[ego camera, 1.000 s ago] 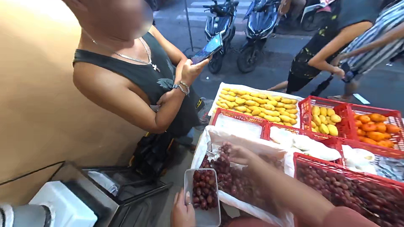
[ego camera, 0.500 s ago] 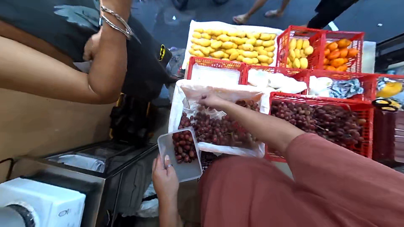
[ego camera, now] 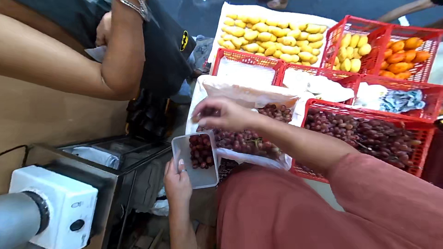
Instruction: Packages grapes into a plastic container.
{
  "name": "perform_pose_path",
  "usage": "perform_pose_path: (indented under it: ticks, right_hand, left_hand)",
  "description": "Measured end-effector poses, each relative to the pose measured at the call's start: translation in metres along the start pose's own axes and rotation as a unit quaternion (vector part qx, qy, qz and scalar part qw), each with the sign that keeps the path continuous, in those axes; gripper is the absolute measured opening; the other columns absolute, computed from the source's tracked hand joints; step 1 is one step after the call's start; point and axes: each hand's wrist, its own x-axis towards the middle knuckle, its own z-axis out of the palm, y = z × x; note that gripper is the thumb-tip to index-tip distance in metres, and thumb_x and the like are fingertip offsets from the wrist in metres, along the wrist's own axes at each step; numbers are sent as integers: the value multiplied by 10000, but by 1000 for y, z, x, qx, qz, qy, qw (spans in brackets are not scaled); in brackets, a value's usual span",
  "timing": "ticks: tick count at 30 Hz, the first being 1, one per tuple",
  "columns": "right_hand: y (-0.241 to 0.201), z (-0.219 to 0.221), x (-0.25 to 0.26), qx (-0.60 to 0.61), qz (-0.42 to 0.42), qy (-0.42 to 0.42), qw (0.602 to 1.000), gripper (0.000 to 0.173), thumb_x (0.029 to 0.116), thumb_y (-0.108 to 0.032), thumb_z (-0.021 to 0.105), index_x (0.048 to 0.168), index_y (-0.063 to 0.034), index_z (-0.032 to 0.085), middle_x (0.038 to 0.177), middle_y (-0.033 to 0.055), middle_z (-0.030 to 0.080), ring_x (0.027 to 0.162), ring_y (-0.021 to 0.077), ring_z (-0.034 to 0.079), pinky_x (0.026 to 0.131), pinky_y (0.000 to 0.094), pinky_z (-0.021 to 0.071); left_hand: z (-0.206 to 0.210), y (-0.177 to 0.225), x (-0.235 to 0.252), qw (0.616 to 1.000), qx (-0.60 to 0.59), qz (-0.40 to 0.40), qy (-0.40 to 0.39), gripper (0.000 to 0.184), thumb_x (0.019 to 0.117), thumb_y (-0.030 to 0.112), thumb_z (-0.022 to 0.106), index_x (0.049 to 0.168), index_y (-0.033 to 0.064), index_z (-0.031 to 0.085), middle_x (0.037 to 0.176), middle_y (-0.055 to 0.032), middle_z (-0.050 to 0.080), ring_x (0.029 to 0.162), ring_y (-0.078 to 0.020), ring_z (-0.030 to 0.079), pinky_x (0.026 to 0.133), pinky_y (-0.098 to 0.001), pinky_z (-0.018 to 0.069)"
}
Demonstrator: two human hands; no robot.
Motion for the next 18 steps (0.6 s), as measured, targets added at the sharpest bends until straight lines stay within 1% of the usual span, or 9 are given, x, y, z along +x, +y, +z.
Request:
perform_pose_path:
  ticks: [1,3,5,7,9,12,14,16,18]
  right_hand:
    - [-25,15,1,-41,-59,-30,997,205,950,-89,717,1146,-32,708,1054,71,705,926,115,695,821,291,623]
    - [-40,44,-3,-162,-129,-109,972,162,966,-135,692,1119,-104,736,1030,50,684,957,152,666,844,327,582]
    - [-30,65,-13,-287,-118,-201,929,188,987,-128,635,1159,-125,713,1125,123,655,1059,305,640,921,478,549]
    - [-22,76,-21,-339,-81,-267,899,271,918,-121,712,1189,-124,715,1306,174,634,1260,418,555,1114,604,393]
    - [-30,70,-21,-280,-70,-264,920,292,886,-169,760,1177,-148,740,1388,123,621,1362,371,508,1194,565,339]
    - [-37,42,-8,-75,-42,-96,992,156,983,-74,633,1079,-15,742,1085,96,723,1030,177,688,936,373,567]
    - [-4,14,6,-58,59,45,996,176,1017,-78,579,1113,-2,706,999,98,723,872,149,695,808,367,598]
    - [60,-8,14,-179,207,68,959,209,982,-112,598,1158,-52,692,1027,119,716,891,243,699,814,490,591]
    - [115,-11,11,-288,339,-25,895,265,905,-167,683,1157,-93,718,1149,175,704,1066,386,676,888,664,539]
  left_hand:
    - [-1,2,-1,1000,-1,5,-5,378,1054,172,454,1381,55,604,1227,-156,648,1001,-212,676,826,-434,587]
    - [-2,3,0,1000,-6,19,-11,354,984,80,482,1300,-4,618,1178,-175,638,982,-232,677,795,-450,600]
    - [-2,6,2,1000,1,15,-14,383,984,61,470,1337,6,607,1214,-181,639,996,-240,683,796,-452,601]
    - [-2,10,3,1000,12,7,-11,373,1060,142,443,1385,40,596,1253,-168,643,1000,-227,688,800,-438,597]
    - [-1,8,3,1000,0,15,-5,383,1015,103,445,1351,13,603,1200,-159,645,982,-205,672,808,-411,584]
    - [-1,5,3,1000,4,14,-10,377,1036,158,457,1359,33,605,1169,-159,655,949,-217,679,794,-434,591]
    - [-2,6,5,1000,11,-6,-15,395,1073,208,421,1415,101,588,1219,-141,648,902,-210,691,707,-431,604]
    - [-2,6,4,1000,11,-12,-14,399,1073,213,414,1419,117,587,1227,-130,643,894,-201,686,690,-418,601]
    - [-1,5,4,1000,12,-9,-8,394,1073,212,417,1413,110,589,1210,-130,647,876,-193,681,681,-401,595]
